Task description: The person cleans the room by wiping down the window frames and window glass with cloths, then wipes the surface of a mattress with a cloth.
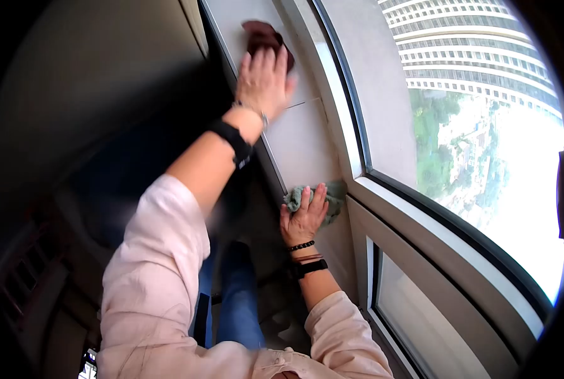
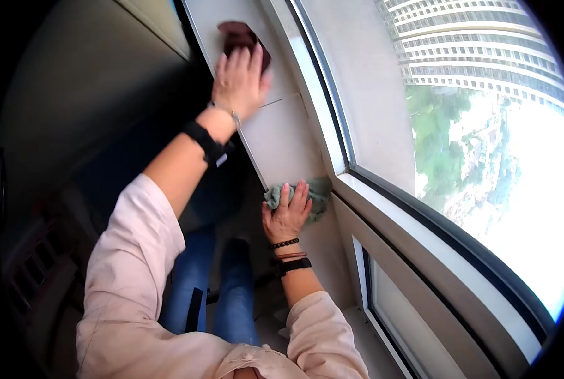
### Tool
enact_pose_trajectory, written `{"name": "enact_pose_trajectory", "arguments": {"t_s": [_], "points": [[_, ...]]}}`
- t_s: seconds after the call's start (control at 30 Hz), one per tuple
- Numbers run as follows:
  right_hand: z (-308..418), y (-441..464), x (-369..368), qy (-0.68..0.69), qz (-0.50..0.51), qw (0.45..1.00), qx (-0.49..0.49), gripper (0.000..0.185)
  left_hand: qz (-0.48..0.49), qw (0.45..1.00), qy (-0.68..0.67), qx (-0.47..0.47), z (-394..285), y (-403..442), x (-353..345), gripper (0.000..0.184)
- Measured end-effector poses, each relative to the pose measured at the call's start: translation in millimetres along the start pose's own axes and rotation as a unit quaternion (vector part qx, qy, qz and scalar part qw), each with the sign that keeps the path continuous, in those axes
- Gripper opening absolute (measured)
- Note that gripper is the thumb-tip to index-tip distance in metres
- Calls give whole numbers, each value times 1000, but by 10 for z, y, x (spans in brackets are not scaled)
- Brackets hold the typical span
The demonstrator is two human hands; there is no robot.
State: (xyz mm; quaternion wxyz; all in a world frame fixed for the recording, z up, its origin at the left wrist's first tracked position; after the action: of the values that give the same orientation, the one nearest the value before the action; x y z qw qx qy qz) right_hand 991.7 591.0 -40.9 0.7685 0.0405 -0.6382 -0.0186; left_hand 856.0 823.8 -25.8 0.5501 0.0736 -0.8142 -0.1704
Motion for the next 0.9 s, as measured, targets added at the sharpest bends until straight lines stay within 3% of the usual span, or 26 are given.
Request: {"name": "enact_pose_trajectory", "arguments": {"t_s": [0.07,0.1,0.13,0.17,0.23,0.27,0.3,0.33,0.4,0.5,0.6,0.63,0.77,0.8,0.83,0.87,0.9], "points": [[-18,-5,-7,3,-4,1000,-4,65,40,993,-71,-85,-433,-406,4,51],[-28,-22,-15,3,-6,1000,-7,66,122,976,-113,-140,-665,-647,-14,48],[-38,-42,-19,4,-13,1000,-6,67,151,949,-143,-237,-872,-913,30,43],[-24,-40,-16,5,-11,1000,-5,67,109,913,-223,-323,-944,-1153,157,38],[-28,-30,21,25,-36,999,-9,66,72,874,-267,-400,-804,-1071,245,36],[-31,-27,12,26,-33,999,-11,66,134,878,-194,-416,-710,-864,152,36],[-28,-27,22,32,-33,999,-9,65,207,909,-54,-358,-538,-620,-105,38],[-29,-24,35,37,-34,999,-7,64,184,936,33,-298,-328,-307,-77,40],[-29,-25,60,41,-40,998,-4,63,55,992,5,-109,99,110,27,44],[-30,-20,79,54,-51,997,-8,60,73,995,-20,-58,-217,-280,-86,46],[-76,-40,117,85,-108,990,-27,55,170,968,-111,-146,-871,-883,-36,45],[-96,-33,122,84,-111,990,-32,55,193,948,-114,-225,-1119,-1167,-16,41],[-80,-9,280,100,-151,982,-47,44,140,913,-169,-344,-1237,-1395,138,34],[-229,-30,282,91,-168,973,-127,41,221,906,-110,-344,-1116,-1267,59,32],[-391,-107,250,80,-183,957,-211,37,187,941,-64,-273,-899,-1051,17,32],[-430,-115,227,95,-182,946,-250,34,212,955,-9,-206,-704,-871,-87,39],[-397,-107,167,117,-148,949,-254,36,153,976,-2,-153,-556,-841,-130,46]]}}
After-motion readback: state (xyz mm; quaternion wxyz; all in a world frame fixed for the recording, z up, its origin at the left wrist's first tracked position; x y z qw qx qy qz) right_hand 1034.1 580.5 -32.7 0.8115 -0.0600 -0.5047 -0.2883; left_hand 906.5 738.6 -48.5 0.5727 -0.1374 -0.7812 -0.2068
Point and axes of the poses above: each hand's wrist, its own y-axis towards the middle knuckle, its own x-axis out of the back of the hand, z = x × y, the point moved 9 cm from there along y, towards the middle knuckle, and after that the axes turned 4 degrees about -z, right-handed, at the moved point
